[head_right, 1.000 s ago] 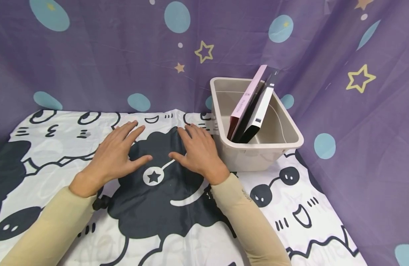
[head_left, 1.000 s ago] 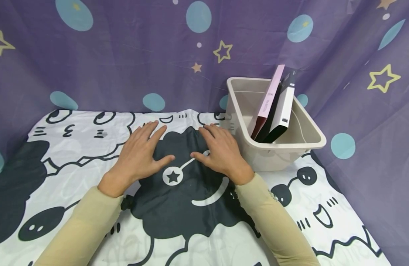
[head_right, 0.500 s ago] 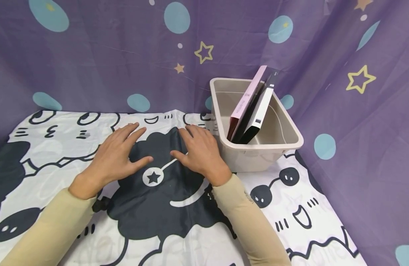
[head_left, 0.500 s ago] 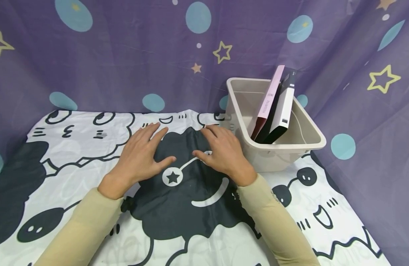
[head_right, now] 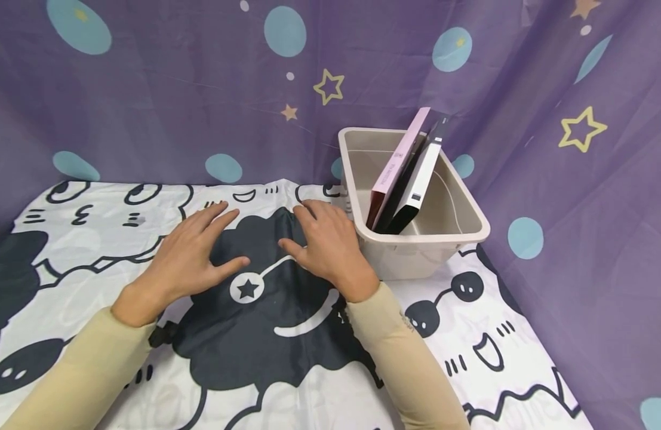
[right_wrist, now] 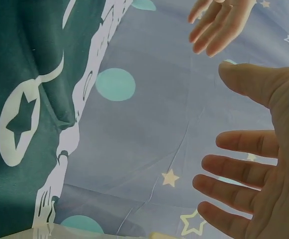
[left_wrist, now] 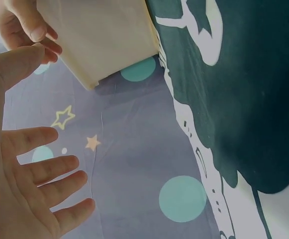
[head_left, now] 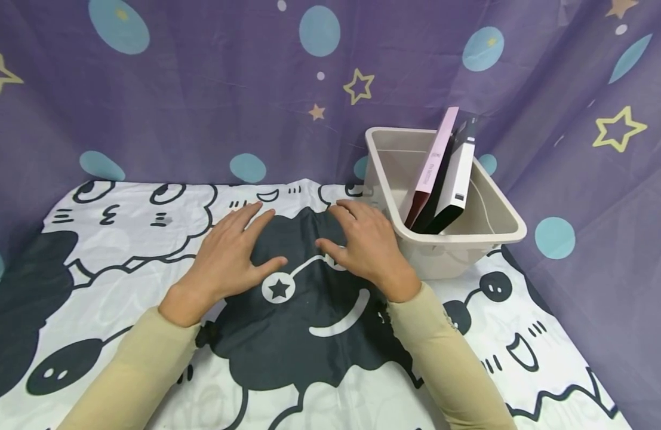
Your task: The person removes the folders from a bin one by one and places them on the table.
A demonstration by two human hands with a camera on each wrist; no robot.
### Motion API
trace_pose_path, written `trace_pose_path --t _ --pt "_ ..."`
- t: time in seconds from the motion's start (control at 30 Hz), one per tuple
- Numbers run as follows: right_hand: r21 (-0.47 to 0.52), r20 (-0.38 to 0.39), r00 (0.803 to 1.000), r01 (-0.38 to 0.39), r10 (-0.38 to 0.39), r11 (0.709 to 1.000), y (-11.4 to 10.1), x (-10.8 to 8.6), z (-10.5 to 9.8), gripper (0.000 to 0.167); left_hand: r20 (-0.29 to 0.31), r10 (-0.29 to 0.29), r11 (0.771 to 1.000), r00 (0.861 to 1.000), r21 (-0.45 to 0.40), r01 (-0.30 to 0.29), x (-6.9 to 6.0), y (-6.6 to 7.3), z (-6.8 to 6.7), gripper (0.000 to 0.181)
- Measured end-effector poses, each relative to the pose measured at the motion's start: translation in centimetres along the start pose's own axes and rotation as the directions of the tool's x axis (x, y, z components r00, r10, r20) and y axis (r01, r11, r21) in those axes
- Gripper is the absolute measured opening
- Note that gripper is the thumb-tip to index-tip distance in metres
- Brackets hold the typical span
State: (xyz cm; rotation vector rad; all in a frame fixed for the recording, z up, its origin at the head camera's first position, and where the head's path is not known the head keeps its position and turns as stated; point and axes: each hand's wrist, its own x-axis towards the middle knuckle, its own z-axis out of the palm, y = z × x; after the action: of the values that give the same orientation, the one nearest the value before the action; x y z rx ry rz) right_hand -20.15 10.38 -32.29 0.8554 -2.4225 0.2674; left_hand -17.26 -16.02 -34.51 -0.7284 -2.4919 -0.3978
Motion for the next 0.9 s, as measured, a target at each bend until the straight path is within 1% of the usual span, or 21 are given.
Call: trace_pose_path --t 0.2,0.43,0.57,0.63,0.83,0.9 --pt "0.039 -0.006 1.0 0.012 -0.012 0.999 -0.2 0.0 -0.4 0.057 0.013 0.0 1.0 1.0 -0.013 0.0 0.3 0.6 -0.2 0.082" --pt "0.041 -0.078 0.996 0.049 -0.046 0.998 -0.1 -0.1 -1.0 0.056 0.028 0.0 1.0 1.0 -0.026 0.0 0.9 1.3 -0.3 0.081" --pt "0.038 -0.088 0.995 0.059 -0.056 0.998 -0.2 -0.2 -1.3 0.056 0.03 0.005 1.0 1.0 -0.028 -0.004 1.0 1.6 -0.4 0.08" --pt "0.039 -0.09 0.994 0.06 -0.056 0.997 -0.3 -0.2 -1.6 0.056 0.025 0.014 0.999 1.0 -0.033 -0.013 1.0 1.7 -0.4 0.079" --pt "0.047 -0.113 0.992 0.068 -0.062 0.997 -0.4 -0.4 -2.3 0.054 -0.019 0.057 0.997 0.998 -0.045 -0.058 1.3 2.0 -0.1 0.081" --pt "0.048 -0.122 0.99 0.071 -0.065 0.996 -0.3 -0.5 -2.4 0.055 -0.025 0.067 0.996 0.997 -0.05 -0.068 1.5 2.2 0.0 0.081"
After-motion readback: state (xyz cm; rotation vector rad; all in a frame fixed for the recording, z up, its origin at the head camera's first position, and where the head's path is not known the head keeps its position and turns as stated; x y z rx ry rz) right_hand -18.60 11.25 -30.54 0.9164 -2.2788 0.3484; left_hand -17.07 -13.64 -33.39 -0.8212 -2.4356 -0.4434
